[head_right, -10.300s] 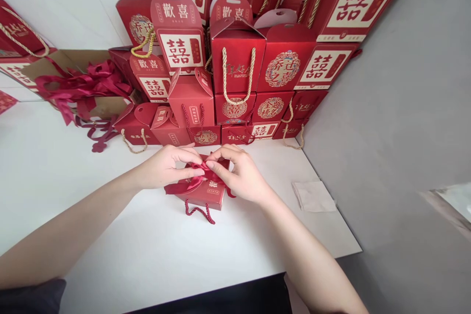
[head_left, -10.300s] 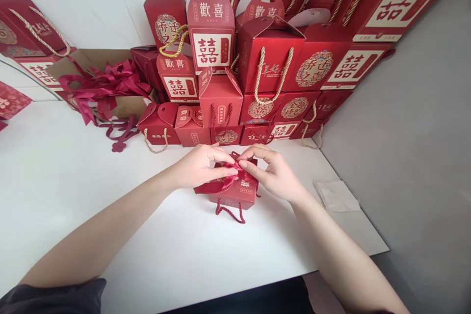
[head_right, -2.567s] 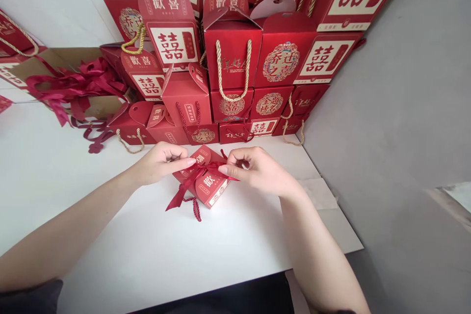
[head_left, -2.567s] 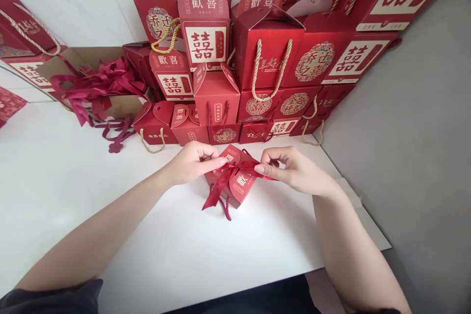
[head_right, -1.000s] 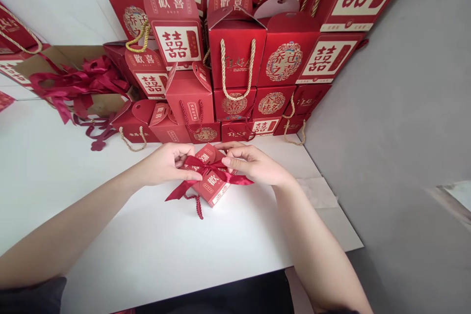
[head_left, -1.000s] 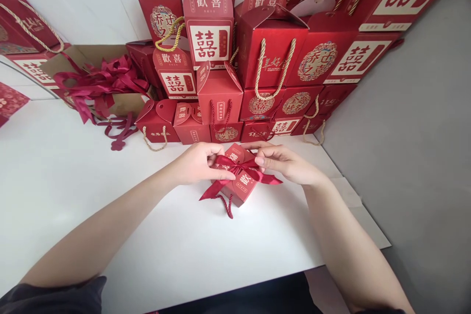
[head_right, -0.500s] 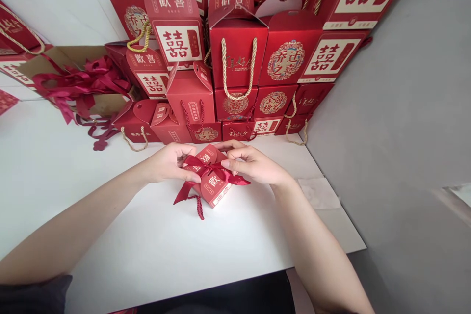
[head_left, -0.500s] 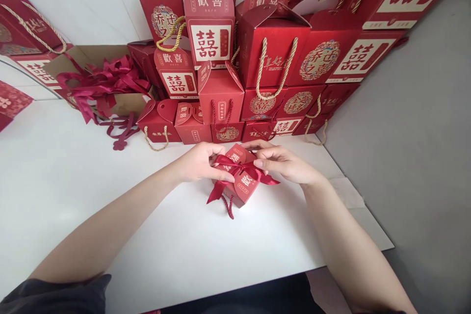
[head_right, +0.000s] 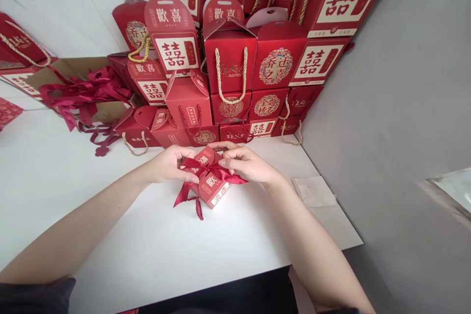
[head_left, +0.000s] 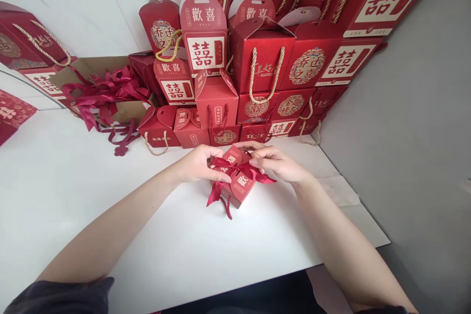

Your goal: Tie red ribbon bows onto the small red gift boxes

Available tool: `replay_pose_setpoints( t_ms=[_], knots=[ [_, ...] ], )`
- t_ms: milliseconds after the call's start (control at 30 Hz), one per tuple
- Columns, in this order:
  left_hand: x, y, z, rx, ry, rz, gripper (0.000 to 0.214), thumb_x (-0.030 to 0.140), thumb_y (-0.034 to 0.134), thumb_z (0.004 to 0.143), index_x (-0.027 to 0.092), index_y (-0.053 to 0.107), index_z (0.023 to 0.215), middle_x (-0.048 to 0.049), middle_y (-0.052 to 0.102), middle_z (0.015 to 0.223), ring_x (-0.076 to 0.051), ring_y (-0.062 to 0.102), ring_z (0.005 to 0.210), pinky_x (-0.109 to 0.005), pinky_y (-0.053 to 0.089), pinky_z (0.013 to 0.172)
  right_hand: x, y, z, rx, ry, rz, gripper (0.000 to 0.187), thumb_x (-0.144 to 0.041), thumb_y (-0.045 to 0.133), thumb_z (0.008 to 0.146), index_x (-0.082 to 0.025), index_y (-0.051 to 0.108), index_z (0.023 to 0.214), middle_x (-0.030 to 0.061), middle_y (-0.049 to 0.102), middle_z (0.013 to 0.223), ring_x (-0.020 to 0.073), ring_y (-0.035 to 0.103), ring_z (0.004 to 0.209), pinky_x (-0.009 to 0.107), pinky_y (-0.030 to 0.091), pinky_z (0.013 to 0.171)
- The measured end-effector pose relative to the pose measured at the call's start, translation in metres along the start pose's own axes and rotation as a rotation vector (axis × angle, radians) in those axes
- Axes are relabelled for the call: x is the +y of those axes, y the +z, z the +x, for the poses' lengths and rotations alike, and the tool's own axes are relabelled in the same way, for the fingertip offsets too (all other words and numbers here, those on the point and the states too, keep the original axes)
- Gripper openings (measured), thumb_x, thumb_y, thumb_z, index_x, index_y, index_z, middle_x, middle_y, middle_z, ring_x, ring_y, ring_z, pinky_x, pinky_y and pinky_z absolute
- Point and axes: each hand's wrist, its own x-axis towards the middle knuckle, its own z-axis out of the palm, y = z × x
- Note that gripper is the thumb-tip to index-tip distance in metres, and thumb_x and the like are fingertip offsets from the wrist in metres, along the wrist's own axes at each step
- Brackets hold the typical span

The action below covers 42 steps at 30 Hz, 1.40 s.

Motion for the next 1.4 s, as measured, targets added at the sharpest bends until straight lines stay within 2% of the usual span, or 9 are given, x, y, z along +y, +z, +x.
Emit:
replay_pose_setpoints(
  t_ms=[133, 233, 333, 433, 500, 767, 967, 1267, 1400],
  knots=[
    [0.002, 0.003, -0.001, 0.068, 0.000, 0.078, 0.035, 0.039, 0.082, 0.067, 0.014, 0.057, 0.068, 0.0009, 0.062, 0.071, -0.012, 0.056, 0.066, -0.024, 0.044, 0.061, 0.004, 0.007, 0.004, 0.128, 0.014, 0.053, 0.045, -0.049, 0.055, 0.092, -0.018, 0.060, 0.059, 0.0051, 0.056, 0.136, 0.0202, 0.061, 0.104, 0.034, 0.049, 0.078],
    [0.007, 0.010, -0.004, 0.185, -0.005, 0.192, 0.036, 0.048, 0.076, 0.072, 0.013, 0.063, 0.071, -0.0002, 0.061, 0.071, -0.012, 0.053, 0.064, -0.024, 0.040, 0.059, 0.008, 0.011, 0.008, 0.160, -0.041, 0.021, 0.041, -0.046, 0.059, 0.091, -0.018, 0.061, 0.061, 0.0049, 0.059, 0.131, 0.0203, 0.061, 0.106, 0.036, 0.048, 0.088],
    [0.013, 0.017, -0.007, 0.270, -0.016, 0.338, 0.042, 0.052, 0.078, 0.066, 0.013, 0.067, 0.075, 0.0015, 0.058, 0.067, -0.012, 0.049, 0.061, -0.023, 0.036, 0.056, 0.011, 0.014, 0.011, 0.242, -0.107, -0.033, 0.032, -0.039, 0.065, 0.089, -0.019, 0.057, 0.065, 0.0051, 0.061, 0.125, 0.0211, 0.057, 0.115, 0.038, 0.042, 0.099],
    [0.016, 0.020, -0.008, 0.265, -0.007, 0.367, 0.045, 0.055, 0.079, 0.063, 0.014, 0.067, 0.076, 0.0026, 0.055, 0.066, -0.011, 0.046, 0.061, -0.023, 0.035, 0.056, 0.010, 0.011, 0.008, 0.379, -0.138, -0.121, 0.015, -0.036, 0.066, 0.088, -0.022, 0.061, 0.087, 0.0062, 0.061, 0.116, 0.0202, 0.058, 0.109, 0.038, 0.045, 0.095],
    [0.016, 0.019, -0.008, 0.255, -0.012, 0.353, 0.046, 0.057, 0.078, 0.063, 0.014, 0.065, 0.075, 0.0031, 0.053, 0.066, -0.011, 0.045, 0.061, -0.023, 0.035, 0.056, 0.004, 0.008, 0.003, 0.411, -0.163, -0.243, 0.015, -0.036, 0.064, 0.090, -0.022, 0.061, 0.086, 0.0066, 0.060, 0.110, 0.0203, 0.057, 0.107, 0.038, 0.044, 0.096],
    [0.014, 0.017, -0.008, 0.247, -0.022, 0.369, 0.048, 0.057, 0.078, 0.064, 0.015, 0.054, 0.067, 0.0051, 0.043, 0.062, -0.010, 0.038, 0.060, -0.023, 0.031, 0.054, -0.016, 0.011, -0.009, 0.210, -0.262, -0.635, 0.008, -0.026, 0.065, 0.088, -0.021, 0.063, 0.082, 0.0077, 0.056, 0.127, 0.0239, 0.050, 0.122, 0.043, 0.038, 0.104],
    [0.011, 0.017, -0.006, 0.319, 0.046, 0.358, 0.053, 0.050, 0.055, 0.089, 0.017, 0.027, 0.058, 0.0051, 0.027, 0.057, -0.008, 0.028, 0.056, -0.024, 0.023, 0.052, -0.016, 0.015, -0.008, 0.216, -0.148, -0.540, 0.023, -0.020, 0.060, 0.089, -0.019, 0.058, 0.066, 0.0063, 0.054, 0.137, 0.0242, 0.048, 0.130, 0.046, 0.036, 0.107],
    [0.011, 0.017, -0.004, 0.308, 0.009, 0.375, 0.049, 0.047, 0.050, 0.091, 0.018, 0.025, 0.060, 0.0044, 0.024, 0.059, -0.008, 0.025, 0.055, -0.025, 0.020, 0.051, -0.023, 0.001, -0.016, 0.166, -0.013, -0.475, 0.032, -0.027, 0.063, 0.087, -0.020, 0.059, 0.055, 0.0029, 0.053, 0.143, 0.0261, 0.040, 0.139, 0.048, 0.030, 0.114],
    [0.014, 0.016, -0.006, 0.291, 0.006, 0.375, 0.050, 0.050, 0.052, 0.090, 0.018, 0.027, 0.060, 0.0045, 0.025, 0.058, -0.008, 0.027, 0.055, -0.024, 0.020, 0.051, -0.027, -0.024, -0.028, -0.025, 0.122, -0.447, 0.039, -0.041, 0.064, 0.087, -0.021, 0.058, 0.053, 0.0004, 0.057, 0.139, 0.0293, 0.050, 0.130, 0.047, 0.038, 0.108]
  ],
)
